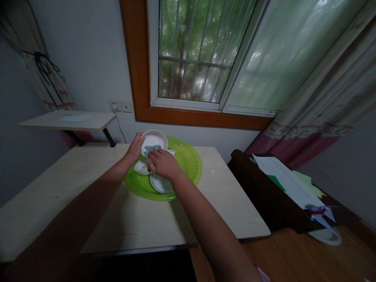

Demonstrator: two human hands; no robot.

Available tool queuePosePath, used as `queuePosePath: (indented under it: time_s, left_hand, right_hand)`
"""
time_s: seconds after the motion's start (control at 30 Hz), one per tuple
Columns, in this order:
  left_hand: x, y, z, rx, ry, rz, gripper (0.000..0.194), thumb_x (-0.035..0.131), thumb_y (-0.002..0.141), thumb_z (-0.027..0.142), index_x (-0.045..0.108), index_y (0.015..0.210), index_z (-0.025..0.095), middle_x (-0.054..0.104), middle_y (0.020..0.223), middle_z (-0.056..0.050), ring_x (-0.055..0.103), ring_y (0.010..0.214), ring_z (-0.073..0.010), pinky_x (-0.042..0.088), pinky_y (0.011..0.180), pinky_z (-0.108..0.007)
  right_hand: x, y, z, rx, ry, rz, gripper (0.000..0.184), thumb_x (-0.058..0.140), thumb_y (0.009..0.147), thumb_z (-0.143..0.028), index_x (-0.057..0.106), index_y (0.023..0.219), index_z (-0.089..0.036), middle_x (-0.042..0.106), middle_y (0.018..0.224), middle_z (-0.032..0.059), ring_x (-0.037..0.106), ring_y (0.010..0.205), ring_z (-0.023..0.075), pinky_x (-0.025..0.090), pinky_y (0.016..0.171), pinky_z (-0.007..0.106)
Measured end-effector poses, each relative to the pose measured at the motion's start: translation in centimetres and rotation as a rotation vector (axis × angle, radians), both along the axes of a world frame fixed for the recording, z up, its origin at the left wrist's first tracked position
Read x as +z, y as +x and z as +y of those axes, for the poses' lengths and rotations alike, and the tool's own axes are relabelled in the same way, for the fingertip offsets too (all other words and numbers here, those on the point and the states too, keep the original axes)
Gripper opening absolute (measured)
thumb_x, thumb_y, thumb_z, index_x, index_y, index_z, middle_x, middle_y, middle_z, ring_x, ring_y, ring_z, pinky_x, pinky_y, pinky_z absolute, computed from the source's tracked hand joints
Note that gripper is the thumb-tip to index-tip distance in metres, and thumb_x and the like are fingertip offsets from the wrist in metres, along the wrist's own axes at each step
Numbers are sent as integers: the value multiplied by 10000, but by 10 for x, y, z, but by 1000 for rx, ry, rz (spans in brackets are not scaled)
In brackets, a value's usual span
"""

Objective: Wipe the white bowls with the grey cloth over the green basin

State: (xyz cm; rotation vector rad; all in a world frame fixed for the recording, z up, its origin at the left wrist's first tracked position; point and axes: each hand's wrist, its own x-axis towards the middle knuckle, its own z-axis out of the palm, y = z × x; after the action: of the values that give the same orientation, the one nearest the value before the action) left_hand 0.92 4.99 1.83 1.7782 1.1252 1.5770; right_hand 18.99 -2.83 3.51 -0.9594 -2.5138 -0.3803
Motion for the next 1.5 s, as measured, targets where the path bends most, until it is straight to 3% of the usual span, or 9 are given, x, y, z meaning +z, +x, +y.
queuePosePath:
  time_s: [0.13, 0.27, 0.43, 0.57, 0.73, 1.0, 1.13, 1.37, 1.5]
  left_hand:
    - [2, 2, -2, -3, -15, -29, 329, 403, 993, 466, 560, 1135, 214, 639, 1134, -76, 595, 1098, -218, 462, 1024, -378]
    - [4, 2, -3, -3, -24, -30, 335, 400, 997, 479, 554, 1136, 215, 635, 1122, -77, 597, 1088, -218, 463, 1017, -376]
    - [1, 1, -1, -12, -9, 4, 327, 395, 994, 460, 559, 1130, 213, 638, 1123, -81, 601, 1084, -223, 465, 1009, -376]
    - [-2, 0, 0, -34, 10, 20, 371, 388, 992, 498, 558, 1163, 216, 633, 1164, -82, 594, 1114, -217, 454, 1026, -361]
    - [-1, 0, -1, -64, 3, 23, 379, 389, 985, 501, 554, 1169, 214, 637, 1178, -86, 593, 1123, -220, 463, 1024, -370]
    - [2, 1, -1, -15, 0, 32, 325, 411, 974, 468, 571, 1100, 215, 647, 1113, -70, 598, 1085, -221, 462, 999, -367]
    - [4, 1, -1, 13, -15, 48, 305, 442, 959, 459, 587, 1084, 221, 655, 1084, -62, 601, 1045, -219, 467, 968, -360]
    - [5, -1, -1, 22, -1, -6, 321, 431, 973, 474, 588, 1084, 217, 652, 1038, -52, 607, 986, -212, 473, 905, -344]
    - [6, 0, -3, 36, 20, -7, 325, 430, 974, 477, 582, 1097, 217, 655, 1062, -56, 606, 1012, -214, 474, 927, -342]
  right_hand:
    - [4, 0, 0, -128, 63, -23, 329, 483, 1041, -339, 733, 1075, -127, 726, 1103, 147, 608, 1088, 293, 498, 968, 455]
    - [3, 0, -1, -174, 82, -4, 333, 493, 1033, -341, 740, 1039, -116, 722, 1088, 167, 590, 1113, 312, 488, 981, 476]
    - [-6, 0, 1, -43, 0, 46, 362, 502, 1027, -331, 689, 1255, -121, 703, 1254, 162, 588, 1202, 288, 463, 1082, 472]
    - [-12, -1, 1, 87, -83, 112, 529, 507, 1017, -361, 513, 1477, -98, 573, 1467, 192, 511, 1375, 273, 430, 1154, 464]
    - [-13, -2, 0, 131, -103, 125, 633, 528, 1004, -410, 435, 1521, -55, 491, 1533, 233, 461, 1435, 289, 418, 1173, 459]
    - [-3, -2, 0, -56, -8, 25, 398, 473, 1047, -419, 699, 1223, -143, 721, 1202, 156, 634, 1123, 275, 494, 1013, 442]
    - [1, -1, 0, -158, 34, 16, 427, 425, 1065, -427, 743, 1008, -149, 735, 1041, 150, 625, 1056, 279, 496, 967, 446]
    - [1, 2, 3, -207, 156, 105, 365, 464, 1053, -370, 718, 1123, -118, 655, 1324, 167, 512, 1310, 309, 343, 1181, 505]
    - [2, 2, 1, -198, 131, 119, 377, 467, 1051, -366, 700, 1175, -97, 627, 1366, 193, 487, 1338, 324, 357, 1168, 515]
